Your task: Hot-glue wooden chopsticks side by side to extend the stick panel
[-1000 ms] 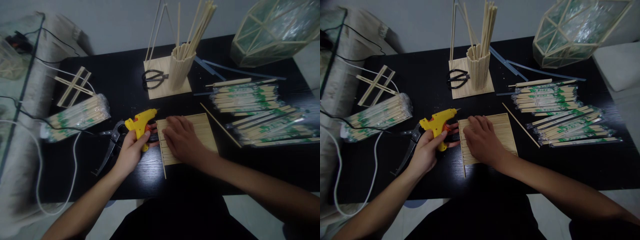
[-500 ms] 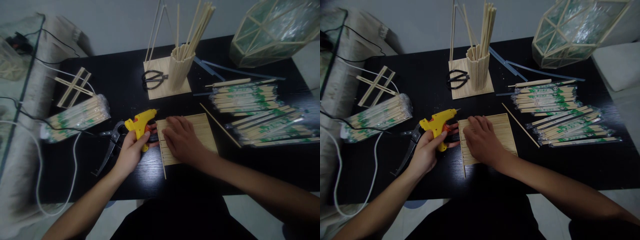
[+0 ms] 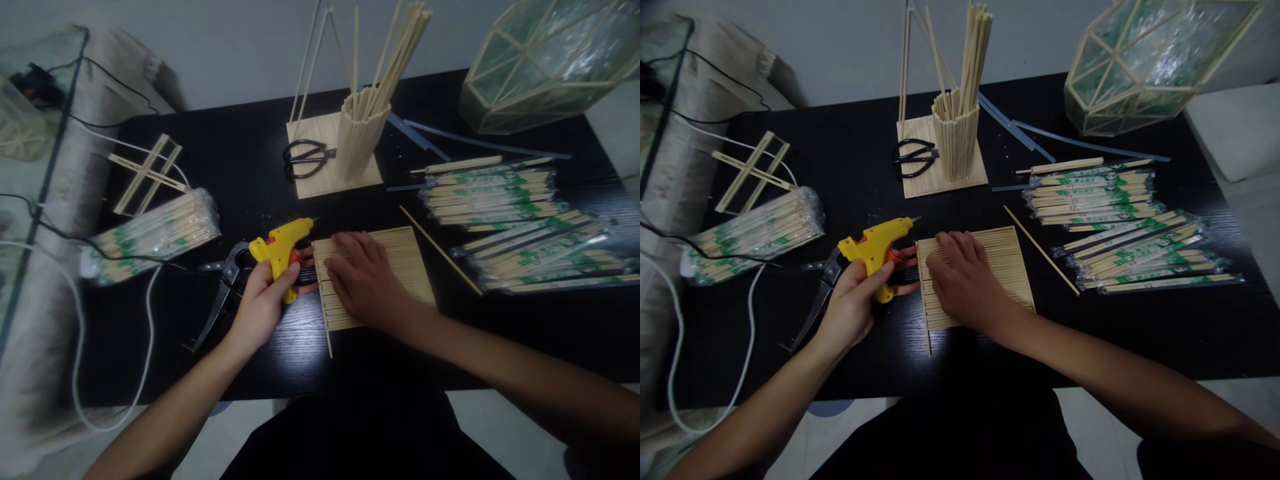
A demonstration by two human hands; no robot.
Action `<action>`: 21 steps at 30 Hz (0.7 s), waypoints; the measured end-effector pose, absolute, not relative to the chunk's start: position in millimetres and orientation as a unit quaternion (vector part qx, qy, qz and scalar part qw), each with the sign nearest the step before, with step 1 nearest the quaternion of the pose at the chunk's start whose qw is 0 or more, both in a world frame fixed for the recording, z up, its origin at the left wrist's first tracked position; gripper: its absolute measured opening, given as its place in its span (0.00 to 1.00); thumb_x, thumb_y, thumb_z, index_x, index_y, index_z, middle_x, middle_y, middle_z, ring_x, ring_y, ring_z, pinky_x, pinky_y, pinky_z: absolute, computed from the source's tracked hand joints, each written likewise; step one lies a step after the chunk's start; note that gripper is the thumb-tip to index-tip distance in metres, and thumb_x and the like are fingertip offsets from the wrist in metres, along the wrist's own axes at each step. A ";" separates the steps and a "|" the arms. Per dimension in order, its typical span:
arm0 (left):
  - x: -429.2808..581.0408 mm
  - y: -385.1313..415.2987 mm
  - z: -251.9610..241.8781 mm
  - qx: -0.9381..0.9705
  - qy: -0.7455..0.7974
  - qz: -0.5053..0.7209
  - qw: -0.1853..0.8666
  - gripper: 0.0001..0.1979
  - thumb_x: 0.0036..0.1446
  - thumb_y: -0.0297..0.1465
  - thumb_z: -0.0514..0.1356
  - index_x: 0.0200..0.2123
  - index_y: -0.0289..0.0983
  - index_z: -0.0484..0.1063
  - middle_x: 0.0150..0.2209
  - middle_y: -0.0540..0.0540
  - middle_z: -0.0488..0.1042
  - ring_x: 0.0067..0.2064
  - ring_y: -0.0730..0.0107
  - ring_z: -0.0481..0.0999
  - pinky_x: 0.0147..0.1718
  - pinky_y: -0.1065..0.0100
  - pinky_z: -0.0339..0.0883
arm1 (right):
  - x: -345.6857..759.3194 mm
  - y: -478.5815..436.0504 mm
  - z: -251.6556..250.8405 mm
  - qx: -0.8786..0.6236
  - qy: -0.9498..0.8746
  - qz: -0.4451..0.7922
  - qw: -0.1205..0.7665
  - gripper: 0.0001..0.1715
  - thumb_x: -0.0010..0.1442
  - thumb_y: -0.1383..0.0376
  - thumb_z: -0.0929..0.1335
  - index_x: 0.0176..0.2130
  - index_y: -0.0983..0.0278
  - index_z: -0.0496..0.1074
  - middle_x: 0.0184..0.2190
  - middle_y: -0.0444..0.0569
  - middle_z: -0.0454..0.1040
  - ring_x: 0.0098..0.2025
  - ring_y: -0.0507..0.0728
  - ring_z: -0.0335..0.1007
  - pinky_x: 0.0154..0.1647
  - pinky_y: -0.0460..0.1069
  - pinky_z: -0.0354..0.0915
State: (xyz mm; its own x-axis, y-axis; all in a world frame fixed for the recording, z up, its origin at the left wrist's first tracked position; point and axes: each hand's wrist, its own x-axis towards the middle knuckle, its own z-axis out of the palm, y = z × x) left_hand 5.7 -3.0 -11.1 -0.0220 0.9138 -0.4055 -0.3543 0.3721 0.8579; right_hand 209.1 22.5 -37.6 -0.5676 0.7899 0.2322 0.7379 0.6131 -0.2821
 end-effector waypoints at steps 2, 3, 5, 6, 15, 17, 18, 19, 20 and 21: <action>5.6 -3.0 -11.1 0.268 0.520 0.492 0.645 0.17 0.62 0.36 0.73 0.50 0.34 0.80 0.58 0.35 0.83 0.58 0.45 0.85 0.49 0.48 0.86 | 209.2 22.7 -37.4 -0.432 -0.882 0.077 0.169 0.09 0.72 0.67 0.66 0.48 0.63 0.76 0.65 0.63 0.68 0.67 0.72 0.59 0.67 0.67 0.61; 5.6 -3.0 -11.0 0.268 0.521 0.491 0.645 0.17 0.61 0.36 0.73 0.50 0.34 0.80 0.59 0.35 0.83 0.58 0.45 0.84 0.50 0.47 0.86 | 209.2 22.7 -37.3 -0.432 -0.883 0.077 0.170 0.09 0.72 0.67 0.66 0.48 0.63 0.76 0.65 0.63 0.68 0.67 0.71 0.59 0.67 0.67 0.61; 5.6 -2.7 -10.8 0.267 0.521 0.492 0.645 0.17 0.61 0.36 0.74 0.50 0.34 0.80 0.59 0.34 0.83 0.58 0.44 0.84 0.50 0.46 0.86 | 209.2 22.9 -37.3 -0.431 -0.882 0.076 0.172 0.09 0.72 0.67 0.66 0.48 0.63 0.76 0.65 0.63 0.69 0.67 0.71 0.59 0.67 0.67 0.61; 5.7 -2.6 -10.6 0.266 0.519 0.494 0.645 0.17 0.61 0.36 0.74 0.50 0.34 0.80 0.59 0.34 0.83 0.58 0.44 0.84 0.50 0.46 0.86 | 209.2 22.9 -37.3 -0.431 -0.882 0.074 0.173 0.09 0.72 0.67 0.66 0.48 0.63 0.76 0.65 0.63 0.69 0.67 0.71 0.59 0.67 0.67 0.61; 6.3 -2.6 -12.0 0.269 0.515 0.502 0.641 0.15 0.61 0.35 0.73 0.48 0.34 0.81 0.57 0.35 0.84 0.57 0.45 0.85 0.50 0.48 0.86 | 209.2 22.6 -38.1 -0.434 -0.880 0.079 0.173 0.09 0.73 0.66 0.65 0.48 0.62 0.75 0.65 0.61 0.68 0.67 0.71 0.59 0.68 0.67 0.60; 5.9 -2.6 -12.3 0.273 0.514 0.498 0.643 0.15 0.61 0.35 0.73 0.49 0.34 0.81 0.58 0.35 0.83 0.57 0.46 0.85 0.50 0.49 0.86 | 209.2 22.6 -38.6 -0.435 -0.880 0.081 0.174 0.09 0.73 0.66 0.65 0.48 0.62 0.75 0.65 0.62 0.68 0.67 0.71 0.59 0.68 0.67 0.60; 5.7 -2.6 -12.2 0.273 0.514 0.496 0.644 0.16 0.61 0.35 0.73 0.49 0.34 0.81 0.58 0.35 0.83 0.57 0.46 0.85 0.51 0.49 0.86 | 209.2 22.6 -38.7 -0.434 -0.880 0.082 0.174 0.09 0.73 0.66 0.65 0.48 0.62 0.75 0.65 0.62 0.68 0.67 0.71 0.58 0.68 0.68 0.60; 5.6 -2.6 -12.1 0.272 0.515 0.495 0.645 0.16 0.61 0.35 0.73 0.49 0.34 0.81 0.58 0.35 0.83 0.57 0.46 0.85 0.51 0.49 0.86 | 209.2 22.6 -38.8 -0.434 -0.880 0.084 0.174 0.10 0.73 0.66 0.64 0.48 0.62 0.75 0.65 0.62 0.68 0.68 0.71 0.58 0.68 0.68 0.60; 5.6 -2.6 -11.9 0.271 0.516 0.494 0.645 0.16 0.61 0.35 0.74 0.49 0.34 0.81 0.59 0.34 0.83 0.57 0.45 0.85 0.51 0.48 0.86 | 209.3 22.6 -38.8 -0.434 -0.880 0.084 0.174 0.10 0.73 0.67 0.64 0.48 0.62 0.75 0.66 0.62 0.68 0.68 0.71 0.58 0.68 0.68 0.60; 5.7 -2.6 -11.6 0.269 0.518 0.495 0.644 0.16 0.61 0.36 0.74 0.49 0.34 0.81 0.59 0.34 0.83 0.57 0.45 0.85 0.50 0.48 0.86 | 209.3 22.6 -38.7 -0.433 -0.881 0.083 0.174 0.09 0.73 0.67 0.65 0.48 0.62 0.75 0.66 0.62 0.68 0.68 0.71 0.58 0.68 0.68 0.60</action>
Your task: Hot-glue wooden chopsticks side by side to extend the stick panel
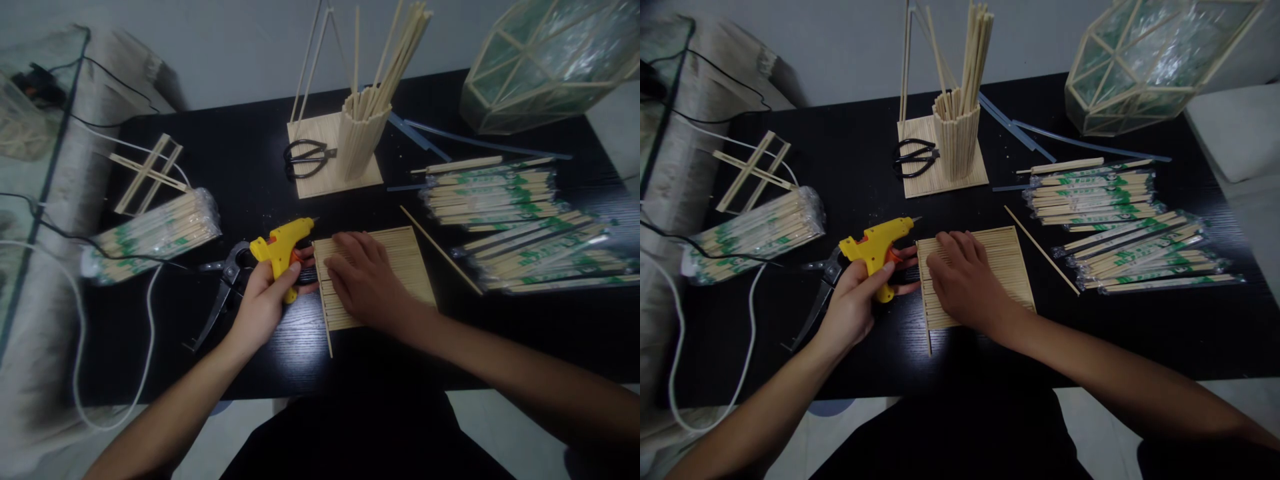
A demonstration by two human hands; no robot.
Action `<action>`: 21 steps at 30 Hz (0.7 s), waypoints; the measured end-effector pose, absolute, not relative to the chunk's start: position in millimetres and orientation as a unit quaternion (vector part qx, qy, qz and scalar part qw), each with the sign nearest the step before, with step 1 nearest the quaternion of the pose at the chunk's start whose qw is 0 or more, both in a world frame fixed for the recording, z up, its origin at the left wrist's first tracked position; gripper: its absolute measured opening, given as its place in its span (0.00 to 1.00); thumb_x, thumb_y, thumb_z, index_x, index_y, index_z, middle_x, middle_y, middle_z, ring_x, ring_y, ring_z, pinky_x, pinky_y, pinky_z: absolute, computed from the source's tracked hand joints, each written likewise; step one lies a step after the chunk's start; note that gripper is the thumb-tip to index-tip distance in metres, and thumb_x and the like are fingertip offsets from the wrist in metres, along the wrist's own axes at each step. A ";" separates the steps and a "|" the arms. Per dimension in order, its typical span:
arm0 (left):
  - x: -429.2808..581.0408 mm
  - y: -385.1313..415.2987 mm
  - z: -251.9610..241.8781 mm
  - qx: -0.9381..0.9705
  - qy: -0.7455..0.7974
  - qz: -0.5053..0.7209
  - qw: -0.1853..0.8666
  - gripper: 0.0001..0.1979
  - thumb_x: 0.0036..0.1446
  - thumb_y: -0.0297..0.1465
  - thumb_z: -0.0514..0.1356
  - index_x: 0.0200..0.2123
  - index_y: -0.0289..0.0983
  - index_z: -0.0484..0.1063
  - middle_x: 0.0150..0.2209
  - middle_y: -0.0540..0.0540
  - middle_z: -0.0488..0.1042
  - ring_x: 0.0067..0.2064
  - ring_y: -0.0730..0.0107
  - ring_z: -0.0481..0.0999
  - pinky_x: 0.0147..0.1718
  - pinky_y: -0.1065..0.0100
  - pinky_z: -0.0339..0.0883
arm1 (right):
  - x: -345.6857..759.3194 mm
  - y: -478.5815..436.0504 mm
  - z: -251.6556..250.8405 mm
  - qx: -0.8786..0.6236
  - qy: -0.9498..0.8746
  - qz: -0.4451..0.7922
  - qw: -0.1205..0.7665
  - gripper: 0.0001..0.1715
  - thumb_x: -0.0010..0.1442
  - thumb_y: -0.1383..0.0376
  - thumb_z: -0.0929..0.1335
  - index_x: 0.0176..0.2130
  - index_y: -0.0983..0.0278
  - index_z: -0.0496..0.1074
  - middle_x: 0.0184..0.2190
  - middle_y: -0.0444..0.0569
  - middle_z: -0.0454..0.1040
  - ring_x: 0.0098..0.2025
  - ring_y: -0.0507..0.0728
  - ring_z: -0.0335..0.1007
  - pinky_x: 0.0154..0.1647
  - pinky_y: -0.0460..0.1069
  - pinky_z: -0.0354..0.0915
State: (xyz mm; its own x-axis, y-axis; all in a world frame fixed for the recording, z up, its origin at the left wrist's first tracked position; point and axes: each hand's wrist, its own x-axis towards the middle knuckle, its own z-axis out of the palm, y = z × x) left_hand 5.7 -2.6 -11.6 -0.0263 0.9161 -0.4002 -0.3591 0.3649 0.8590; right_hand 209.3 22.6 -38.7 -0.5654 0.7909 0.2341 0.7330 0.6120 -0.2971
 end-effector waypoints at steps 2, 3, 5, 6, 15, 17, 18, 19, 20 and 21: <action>6.0 -2.5 -11.2 0.268 0.518 0.497 0.643 0.17 0.61 0.36 0.74 0.49 0.34 0.81 0.59 0.34 0.83 0.58 0.44 0.85 0.50 0.48 0.86 | 209.4 22.7 -38.2 -0.431 -0.882 0.080 0.172 0.09 0.73 0.67 0.65 0.48 0.62 0.75 0.65 0.62 0.68 0.67 0.71 0.59 0.68 0.68 0.60; 6.2 -2.5 -11.0 0.268 0.516 0.497 0.644 0.17 0.60 0.36 0.74 0.49 0.34 0.81 0.58 0.34 0.83 0.58 0.43 0.84 0.50 0.47 0.86 | 209.3 22.7 -38.0 -0.432 -0.882 0.078 0.172 0.09 0.73 0.67 0.65 0.48 0.62 0.75 0.65 0.62 0.68 0.67 0.71 0.59 0.68 0.68 0.60; 6.6 -2.6 -10.8 0.268 0.512 0.500 0.645 0.17 0.60 0.36 0.74 0.49 0.34 0.81 0.58 0.35 0.83 0.58 0.43 0.84 0.50 0.47 0.86 | 209.2 22.7 -37.8 -0.432 -0.881 0.077 0.175 0.09 0.73 0.66 0.65 0.48 0.62 0.75 0.65 0.62 0.69 0.67 0.71 0.59 0.68 0.68 0.60; 6.7 -2.6 -10.7 0.268 0.511 0.501 0.646 0.17 0.60 0.36 0.75 0.49 0.34 0.81 0.57 0.35 0.83 0.58 0.43 0.84 0.50 0.46 0.86 | 209.1 22.7 -37.9 -0.433 -0.881 0.077 0.177 0.09 0.73 0.67 0.65 0.47 0.62 0.75 0.65 0.62 0.69 0.67 0.71 0.59 0.68 0.68 0.60; 7.6 -2.1 -8.2 0.265 0.518 0.495 0.645 0.18 0.60 0.36 0.75 0.50 0.34 0.81 0.57 0.34 0.83 0.59 0.42 0.84 0.50 0.44 0.86 | 209.3 22.9 -38.3 -0.429 -0.882 0.071 0.181 0.09 0.73 0.67 0.65 0.48 0.63 0.75 0.65 0.63 0.69 0.67 0.71 0.59 0.68 0.67 0.60; 7.5 -2.6 -8.4 0.265 0.520 0.495 0.644 0.17 0.60 0.36 0.74 0.49 0.34 0.81 0.57 0.34 0.83 0.58 0.42 0.84 0.50 0.44 0.86 | 209.2 22.8 -37.9 -0.432 -0.881 0.077 0.176 0.10 0.74 0.66 0.65 0.48 0.63 0.75 0.65 0.63 0.69 0.67 0.71 0.58 0.68 0.67 0.60; 7.4 -2.9 -8.7 0.265 0.519 0.496 0.643 0.17 0.60 0.36 0.75 0.49 0.34 0.81 0.58 0.34 0.83 0.58 0.42 0.84 0.50 0.45 0.86 | 209.1 22.7 -37.9 -0.433 -0.881 0.078 0.174 0.10 0.74 0.66 0.64 0.48 0.63 0.75 0.65 0.63 0.69 0.67 0.71 0.59 0.68 0.67 0.60; 7.2 -3.2 -9.2 0.265 0.519 0.498 0.642 0.17 0.60 0.36 0.74 0.48 0.34 0.81 0.58 0.34 0.83 0.58 0.42 0.84 0.50 0.45 0.86 | 209.0 22.7 -37.9 -0.433 -0.881 0.079 0.173 0.10 0.73 0.66 0.65 0.48 0.62 0.75 0.65 0.63 0.68 0.67 0.71 0.59 0.68 0.68 0.60; 7.0 -3.4 -9.7 0.265 0.519 0.498 0.642 0.17 0.60 0.37 0.74 0.48 0.34 0.81 0.58 0.34 0.83 0.58 0.43 0.84 0.50 0.45 0.86 | 209.0 22.6 -38.1 -0.434 -0.881 0.078 0.172 0.09 0.73 0.66 0.65 0.48 0.62 0.75 0.65 0.62 0.68 0.67 0.71 0.59 0.69 0.68 0.60; 6.8 -3.5 -10.2 0.266 0.519 0.498 0.641 0.17 0.60 0.37 0.74 0.48 0.34 0.80 0.58 0.34 0.83 0.58 0.43 0.84 0.51 0.45 0.85 | 208.9 22.6 -38.3 -0.434 -0.881 0.077 0.173 0.09 0.73 0.66 0.65 0.48 0.62 0.75 0.65 0.62 0.68 0.68 0.71 0.59 0.69 0.68 0.60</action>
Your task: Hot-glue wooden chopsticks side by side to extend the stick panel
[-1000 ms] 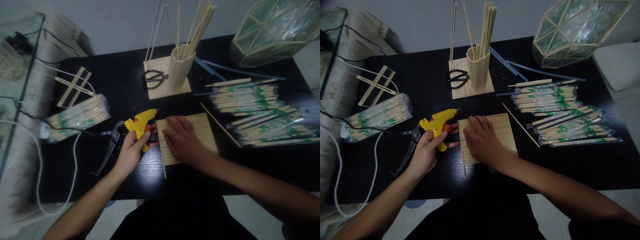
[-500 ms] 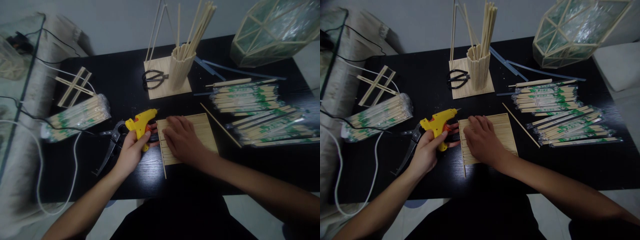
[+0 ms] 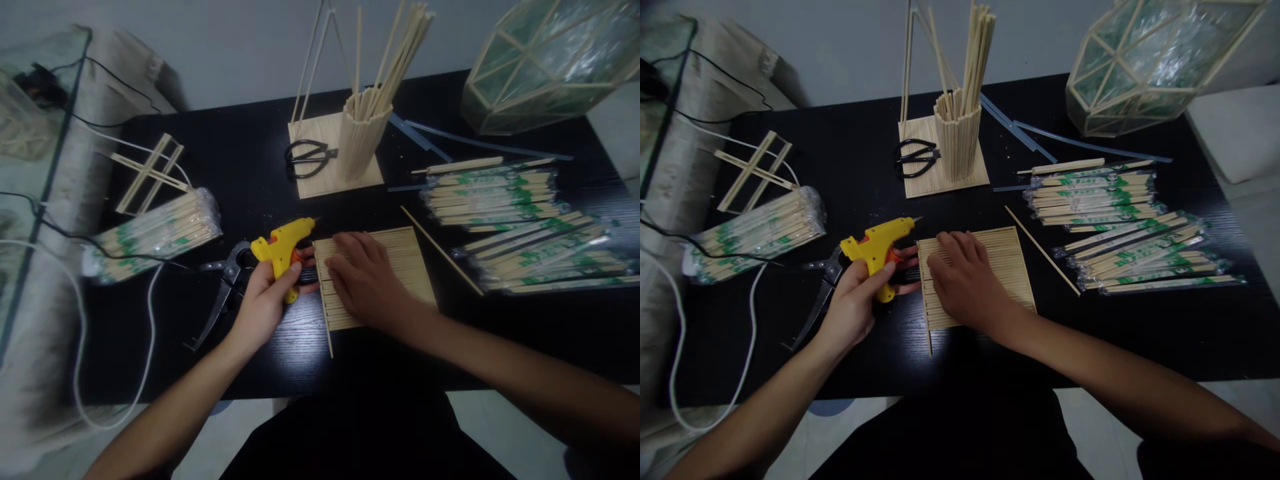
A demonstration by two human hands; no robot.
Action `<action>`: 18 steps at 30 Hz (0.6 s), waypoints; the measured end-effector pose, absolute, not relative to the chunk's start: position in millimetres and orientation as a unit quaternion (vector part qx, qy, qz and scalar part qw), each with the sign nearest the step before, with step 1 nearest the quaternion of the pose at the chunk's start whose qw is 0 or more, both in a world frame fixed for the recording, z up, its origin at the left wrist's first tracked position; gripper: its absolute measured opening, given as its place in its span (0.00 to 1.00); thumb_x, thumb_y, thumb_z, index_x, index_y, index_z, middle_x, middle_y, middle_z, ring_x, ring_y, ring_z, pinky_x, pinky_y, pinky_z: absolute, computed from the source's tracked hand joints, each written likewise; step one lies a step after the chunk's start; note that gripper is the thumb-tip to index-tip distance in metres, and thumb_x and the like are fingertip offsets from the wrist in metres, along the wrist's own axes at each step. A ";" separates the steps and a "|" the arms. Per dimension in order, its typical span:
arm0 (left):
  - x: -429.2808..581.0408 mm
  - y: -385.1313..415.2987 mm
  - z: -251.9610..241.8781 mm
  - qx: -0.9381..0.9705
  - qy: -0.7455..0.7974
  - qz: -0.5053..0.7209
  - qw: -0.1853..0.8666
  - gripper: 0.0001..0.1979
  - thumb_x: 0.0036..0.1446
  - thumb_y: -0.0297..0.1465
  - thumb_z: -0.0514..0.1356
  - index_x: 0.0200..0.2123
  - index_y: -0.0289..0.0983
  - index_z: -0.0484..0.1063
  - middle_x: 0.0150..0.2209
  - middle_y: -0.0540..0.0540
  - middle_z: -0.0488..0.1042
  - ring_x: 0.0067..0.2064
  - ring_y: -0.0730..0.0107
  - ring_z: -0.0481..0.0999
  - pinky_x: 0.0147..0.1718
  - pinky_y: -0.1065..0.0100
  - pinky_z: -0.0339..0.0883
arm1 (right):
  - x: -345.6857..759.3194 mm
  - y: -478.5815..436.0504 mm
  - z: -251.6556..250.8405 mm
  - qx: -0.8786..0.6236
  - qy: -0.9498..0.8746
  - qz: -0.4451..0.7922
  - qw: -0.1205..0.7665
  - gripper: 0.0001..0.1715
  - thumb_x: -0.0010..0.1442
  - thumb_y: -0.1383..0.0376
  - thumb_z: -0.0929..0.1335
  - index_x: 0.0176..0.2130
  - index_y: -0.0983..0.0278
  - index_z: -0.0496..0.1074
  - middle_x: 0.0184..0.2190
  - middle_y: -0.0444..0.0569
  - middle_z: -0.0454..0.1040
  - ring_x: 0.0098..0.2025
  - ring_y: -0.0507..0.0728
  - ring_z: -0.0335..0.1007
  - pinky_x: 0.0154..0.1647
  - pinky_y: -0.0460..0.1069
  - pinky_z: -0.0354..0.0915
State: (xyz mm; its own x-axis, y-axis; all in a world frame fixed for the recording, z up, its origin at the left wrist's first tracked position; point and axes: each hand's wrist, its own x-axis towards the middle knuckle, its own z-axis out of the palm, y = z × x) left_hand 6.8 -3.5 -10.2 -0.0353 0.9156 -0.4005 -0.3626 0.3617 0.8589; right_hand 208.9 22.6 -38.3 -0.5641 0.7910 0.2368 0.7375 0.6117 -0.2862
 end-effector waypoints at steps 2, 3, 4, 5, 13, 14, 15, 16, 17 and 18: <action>6.5 -3.3 -11.2 0.269 0.518 0.496 0.643 0.17 0.61 0.37 0.74 0.48 0.34 0.80 0.58 0.35 0.83 0.59 0.43 0.84 0.52 0.46 0.85 | 209.0 22.7 -38.6 -0.433 -0.881 0.079 0.174 0.09 0.73 0.67 0.65 0.48 0.62 0.75 0.65 0.62 0.68 0.68 0.71 0.58 0.69 0.68 0.59; 6.5 -3.1 -11.6 0.271 0.517 0.496 0.643 0.17 0.61 0.37 0.74 0.49 0.34 0.80 0.58 0.35 0.83 0.59 0.43 0.84 0.52 0.46 0.85 | 209.1 22.7 -38.6 -0.433 -0.881 0.082 0.174 0.09 0.73 0.67 0.65 0.48 0.62 0.75 0.65 0.62 0.68 0.68 0.71 0.58 0.69 0.68 0.59; 6.5 -2.9 -11.7 0.271 0.515 0.498 0.643 0.17 0.61 0.37 0.74 0.49 0.35 0.80 0.57 0.35 0.84 0.58 0.43 0.84 0.52 0.46 0.85 | 209.1 22.7 -38.5 -0.434 -0.880 0.085 0.173 0.09 0.73 0.67 0.65 0.48 0.62 0.75 0.66 0.62 0.68 0.68 0.71 0.58 0.69 0.68 0.59; 6.5 -2.7 -11.6 0.271 0.514 0.500 0.642 0.17 0.60 0.37 0.74 0.49 0.35 0.81 0.57 0.35 0.84 0.58 0.43 0.84 0.52 0.46 0.85 | 209.2 22.7 -38.3 -0.434 -0.880 0.087 0.172 0.09 0.73 0.67 0.65 0.48 0.62 0.75 0.66 0.62 0.68 0.68 0.71 0.58 0.69 0.68 0.60; 6.9 -3.0 -9.5 0.273 0.517 0.494 0.643 0.16 0.62 0.35 0.73 0.50 0.35 0.80 0.58 0.35 0.83 0.59 0.44 0.84 0.53 0.45 0.84 | 208.9 22.5 -36.8 -0.436 -0.879 0.091 0.171 0.10 0.73 0.67 0.64 0.48 0.62 0.76 0.66 0.63 0.68 0.68 0.71 0.58 0.68 0.69 0.60; 6.7 -3.1 -9.8 0.273 0.518 0.493 0.643 0.16 0.62 0.35 0.73 0.50 0.35 0.80 0.58 0.35 0.83 0.59 0.43 0.84 0.53 0.45 0.84 | 208.9 22.6 -36.7 -0.436 -0.879 0.092 0.171 0.10 0.73 0.67 0.64 0.48 0.62 0.76 0.66 0.63 0.68 0.68 0.71 0.58 0.69 0.69 0.60; 6.5 -3.1 -10.0 0.274 0.519 0.493 0.643 0.16 0.62 0.35 0.73 0.50 0.35 0.80 0.58 0.35 0.83 0.59 0.43 0.84 0.53 0.45 0.84 | 208.9 22.6 -36.5 -0.436 -0.879 0.092 0.171 0.10 0.73 0.67 0.64 0.48 0.62 0.76 0.66 0.63 0.68 0.68 0.71 0.58 0.69 0.68 0.60; 6.4 -3.1 -10.1 0.273 0.520 0.492 0.642 0.16 0.62 0.35 0.73 0.50 0.35 0.80 0.58 0.35 0.83 0.59 0.43 0.84 0.53 0.45 0.84 | 208.9 22.7 -36.4 -0.436 -0.879 0.092 0.170 0.10 0.73 0.67 0.64 0.48 0.62 0.76 0.66 0.63 0.68 0.68 0.71 0.58 0.69 0.68 0.59; 6.3 -3.0 -10.1 0.273 0.521 0.491 0.643 0.16 0.62 0.35 0.73 0.50 0.35 0.80 0.59 0.35 0.83 0.60 0.43 0.83 0.53 0.45 0.84 | 208.9 22.6 -36.2 -0.436 -0.879 0.091 0.169 0.10 0.73 0.67 0.65 0.49 0.62 0.76 0.66 0.63 0.68 0.68 0.71 0.58 0.69 0.68 0.59; 6.3 -2.9 -9.9 0.273 0.521 0.490 0.643 0.16 0.62 0.35 0.73 0.50 0.35 0.80 0.59 0.35 0.83 0.59 0.44 0.83 0.53 0.46 0.84 | 208.9 22.6 -36.1 -0.437 -0.879 0.090 0.167 0.10 0.73 0.67 0.65 0.48 0.62 0.76 0.66 0.62 0.68 0.68 0.71 0.58 0.69 0.68 0.59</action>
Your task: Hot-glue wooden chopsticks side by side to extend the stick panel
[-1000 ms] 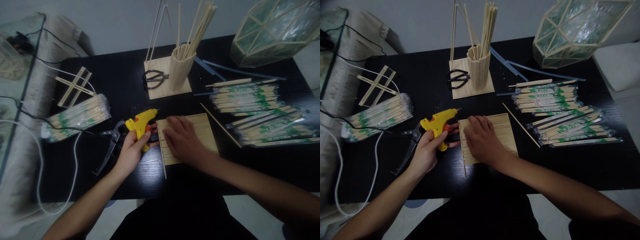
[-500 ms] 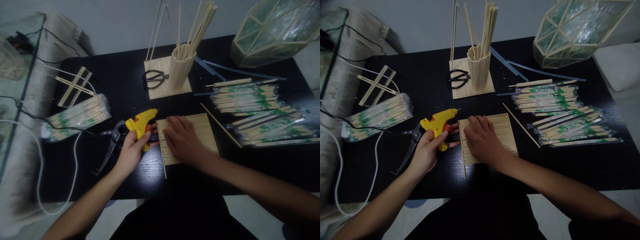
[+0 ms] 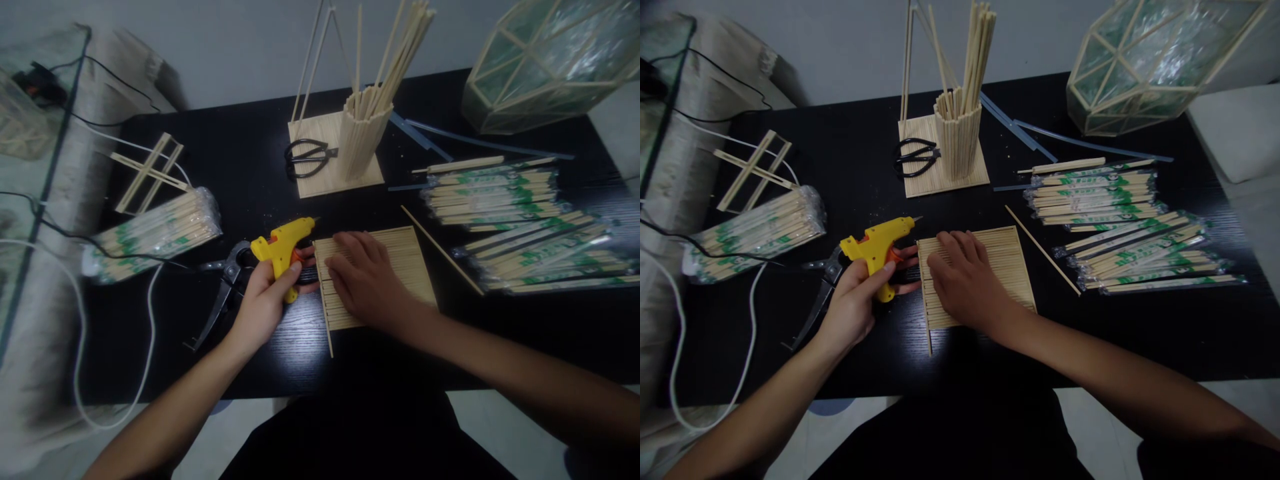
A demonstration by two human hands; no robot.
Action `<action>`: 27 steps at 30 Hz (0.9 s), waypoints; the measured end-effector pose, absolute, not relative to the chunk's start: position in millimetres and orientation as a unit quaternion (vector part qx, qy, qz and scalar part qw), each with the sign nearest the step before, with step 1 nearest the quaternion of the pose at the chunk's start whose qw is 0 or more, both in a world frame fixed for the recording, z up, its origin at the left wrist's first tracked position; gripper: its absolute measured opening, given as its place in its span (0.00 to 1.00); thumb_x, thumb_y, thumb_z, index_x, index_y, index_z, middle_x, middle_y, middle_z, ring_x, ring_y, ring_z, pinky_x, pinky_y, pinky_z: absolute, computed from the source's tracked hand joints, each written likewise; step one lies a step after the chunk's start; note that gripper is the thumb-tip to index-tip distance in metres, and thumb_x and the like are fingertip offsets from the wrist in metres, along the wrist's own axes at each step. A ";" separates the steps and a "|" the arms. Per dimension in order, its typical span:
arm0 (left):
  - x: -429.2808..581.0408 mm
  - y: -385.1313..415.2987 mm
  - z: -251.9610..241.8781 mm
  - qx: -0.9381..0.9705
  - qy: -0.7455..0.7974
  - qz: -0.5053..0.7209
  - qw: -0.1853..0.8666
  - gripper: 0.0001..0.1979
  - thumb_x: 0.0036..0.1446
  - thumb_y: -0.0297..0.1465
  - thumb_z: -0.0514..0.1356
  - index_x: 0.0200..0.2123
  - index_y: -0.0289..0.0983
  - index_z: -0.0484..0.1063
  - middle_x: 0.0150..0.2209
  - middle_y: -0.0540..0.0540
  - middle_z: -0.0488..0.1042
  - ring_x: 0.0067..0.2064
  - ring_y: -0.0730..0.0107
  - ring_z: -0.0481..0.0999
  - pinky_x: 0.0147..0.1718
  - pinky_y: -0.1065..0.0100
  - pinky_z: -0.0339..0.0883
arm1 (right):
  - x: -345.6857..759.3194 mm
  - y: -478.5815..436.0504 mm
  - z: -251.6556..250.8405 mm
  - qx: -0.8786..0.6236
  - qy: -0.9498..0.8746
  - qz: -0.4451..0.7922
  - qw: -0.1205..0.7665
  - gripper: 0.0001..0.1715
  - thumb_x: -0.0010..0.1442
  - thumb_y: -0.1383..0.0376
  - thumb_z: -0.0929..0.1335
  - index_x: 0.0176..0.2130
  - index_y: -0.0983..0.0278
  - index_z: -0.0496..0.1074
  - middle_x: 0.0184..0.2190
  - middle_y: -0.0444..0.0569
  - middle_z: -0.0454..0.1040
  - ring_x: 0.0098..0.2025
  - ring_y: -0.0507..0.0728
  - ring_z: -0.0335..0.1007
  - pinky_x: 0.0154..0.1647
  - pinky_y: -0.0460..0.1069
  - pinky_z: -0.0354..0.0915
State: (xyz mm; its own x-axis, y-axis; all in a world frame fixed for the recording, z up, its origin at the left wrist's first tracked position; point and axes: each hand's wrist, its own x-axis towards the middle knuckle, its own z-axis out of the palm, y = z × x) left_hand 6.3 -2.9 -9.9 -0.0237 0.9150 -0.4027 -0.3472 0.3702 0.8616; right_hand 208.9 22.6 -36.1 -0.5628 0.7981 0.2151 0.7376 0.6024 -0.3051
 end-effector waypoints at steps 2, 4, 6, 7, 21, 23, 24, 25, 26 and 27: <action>6.4 -2.7 -9.3 0.271 0.521 0.490 0.645 0.16 0.62 0.35 0.73 0.50 0.35 0.80 0.59 0.35 0.83 0.59 0.44 0.84 0.52 0.46 0.85 | 208.8 22.5 -36.1 -0.438 -0.879 0.088 0.165 0.10 0.73 0.67 0.65 0.48 0.62 0.76 0.66 0.62 0.68 0.68 0.71 0.59 0.69 0.67 0.60; 6.5 -2.6 -8.6 0.272 0.521 0.489 0.645 0.17 0.62 0.36 0.73 0.50 0.35 0.80 0.59 0.35 0.83 0.59 0.44 0.84 0.51 0.45 0.85 | 208.7 22.4 -36.5 -0.439 -0.880 0.083 0.165 0.10 0.73 0.67 0.65 0.48 0.62 0.76 0.66 0.62 0.68 0.68 0.71 0.58 0.68 0.67 0.60; 6.6 -2.6 -8.4 0.276 0.521 0.488 0.644 0.17 0.62 0.36 0.73 0.50 0.34 0.79 0.59 0.34 0.83 0.59 0.44 0.84 0.52 0.45 0.85 | 208.6 22.4 -37.2 -0.437 -0.880 0.076 0.168 0.10 0.73 0.67 0.65 0.48 0.62 0.76 0.65 0.63 0.68 0.67 0.71 0.59 0.68 0.67 0.60; 6.6 -2.6 -8.5 0.278 0.520 0.488 0.644 0.17 0.62 0.36 0.73 0.50 0.34 0.79 0.59 0.34 0.82 0.59 0.44 0.84 0.52 0.45 0.85 | 208.6 22.4 -37.5 -0.436 -0.881 0.073 0.170 0.10 0.73 0.66 0.65 0.48 0.63 0.76 0.65 0.63 0.68 0.67 0.71 0.59 0.68 0.67 0.61; 6.7 -2.9 -10.0 0.271 0.512 0.493 0.649 0.16 0.62 0.35 0.73 0.50 0.35 0.81 0.59 0.35 0.83 0.59 0.45 0.84 0.52 0.47 0.85 | 208.7 22.5 -36.5 -0.437 -0.880 0.087 0.166 0.10 0.73 0.67 0.65 0.48 0.62 0.76 0.66 0.63 0.68 0.68 0.72 0.59 0.68 0.69 0.61; 6.6 -2.8 -9.9 0.269 0.517 0.492 0.647 0.16 0.62 0.35 0.73 0.50 0.35 0.81 0.59 0.34 0.83 0.59 0.44 0.84 0.52 0.46 0.85 | 208.8 22.6 -36.4 -0.438 -0.879 0.089 0.164 0.10 0.73 0.67 0.64 0.49 0.62 0.75 0.66 0.63 0.68 0.68 0.71 0.59 0.68 0.69 0.61; 6.6 -2.8 -9.8 0.268 0.519 0.492 0.645 0.16 0.61 0.35 0.74 0.49 0.35 0.81 0.59 0.34 0.83 0.58 0.44 0.84 0.52 0.46 0.85 | 208.8 22.6 -36.4 -0.439 -0.879 0.089 0.163 0.10 0.73 0.67 0.64 0.49 0.62 0.75 0.66 0.62 0.68 0.68 0.71 0.59 0.68 0.69 0.61; 6.5 -2.9 -9.7 0.267 0.520 0.493 0.644 0.16 0.61 0.35 0.74 0.49 0.35 0.81 0.59 0.35 0.83 0.58 0.44 0.84 0.51 0.46 0.85 | 208.9 22.6 -36.3 -0.439 -0.880 0.087 0.162 0.10 0.73 0.67 0.64 0.48 0.62 0.75 0.66 0.62 0.68 0.68 0.71 0.59 0.69 0.68 0.61; 6.6 -2.9 -9.6 0.267 0.519 0.495 0.644 0.16 0.61 0.35 0.74 0.49 0.35 0.81 0.58 0.35 0.83 0.58 0.44 0.84 0.51 0.46 0.85 | 208.9 22.5 -36.3 -0.439 -0.880 0.084 0.163 0.10 0.73 0.67 0.65 0.48 0.62 0.75 0.66 0.62 0.68 0.68 0.71 0.59 0.69 0.68 0.61; 6.6 -2.9 -9.4 0.267 0.517 0.496 0.645 0.16 0.61 0.36 0.74 0.49 0.35 0.81 0.58 0.35 0.83 0.58 0.44 0.84 0.51 0.47 0.86 | 208.9 22.5 -36.2 -0.437 -0.880 0.081 0.165 0.10 0.73 0.67 0.65 0.48 0.62 0.76 0.66 0.62 0.68 0.68 0.71 0.59 0.69 0.68 0.61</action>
State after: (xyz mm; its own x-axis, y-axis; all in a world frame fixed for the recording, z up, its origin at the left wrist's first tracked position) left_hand 6.6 -2.9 -9.4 -0.0262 0.9158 -0.4009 -0.3631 0.3649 0.8573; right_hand 208.9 22.5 -36.2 -0.5630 0.7969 0.2189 0.7433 0.6041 -0.2872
